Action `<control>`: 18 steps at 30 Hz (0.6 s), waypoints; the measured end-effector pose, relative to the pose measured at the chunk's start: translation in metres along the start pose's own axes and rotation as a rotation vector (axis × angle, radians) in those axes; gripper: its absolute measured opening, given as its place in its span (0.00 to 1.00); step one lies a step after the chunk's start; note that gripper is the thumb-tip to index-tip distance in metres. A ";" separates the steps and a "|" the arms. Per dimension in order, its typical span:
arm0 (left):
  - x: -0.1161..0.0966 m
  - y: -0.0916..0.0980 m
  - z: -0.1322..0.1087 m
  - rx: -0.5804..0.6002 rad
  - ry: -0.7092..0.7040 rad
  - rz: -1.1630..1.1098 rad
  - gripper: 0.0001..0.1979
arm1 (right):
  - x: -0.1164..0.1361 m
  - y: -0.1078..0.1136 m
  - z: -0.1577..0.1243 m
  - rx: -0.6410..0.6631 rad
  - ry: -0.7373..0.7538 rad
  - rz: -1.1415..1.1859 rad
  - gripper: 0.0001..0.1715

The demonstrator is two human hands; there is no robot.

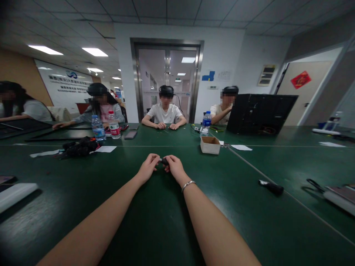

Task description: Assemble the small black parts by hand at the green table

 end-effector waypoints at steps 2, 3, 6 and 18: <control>-0.007 -0.003 -0.002 -0.044 -0.051 -0.005 0.18 | 0.001 0.000 -0.001 -0.003 -0.015 0.023 0.17; -0.011 -0.005 -0.003 -0.065 -0.077 -0.002 0.18 | 0.001 -0.001 -0.001 -0.006 -0.021 0.036 0.16; -0.024 -0.013 -0.008 -0.137 -0.162 0.028 0.18 | 0.003 -0.007 -0.003 -0.024 -0.035 0.106 0.13; -0.016 0.015 -0.007 -0.400 -0.086 0.169 0.17 | 0.007 -0.043 -0.016 0.085 -0.170 0.026 0.24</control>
Point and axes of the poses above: each hand's wrist, its own z-axis towards the middle knuckle, its own y-axis out of the back of the hand, x = y × z, the point moved 6 cm from there along z, towards the middle knuckle
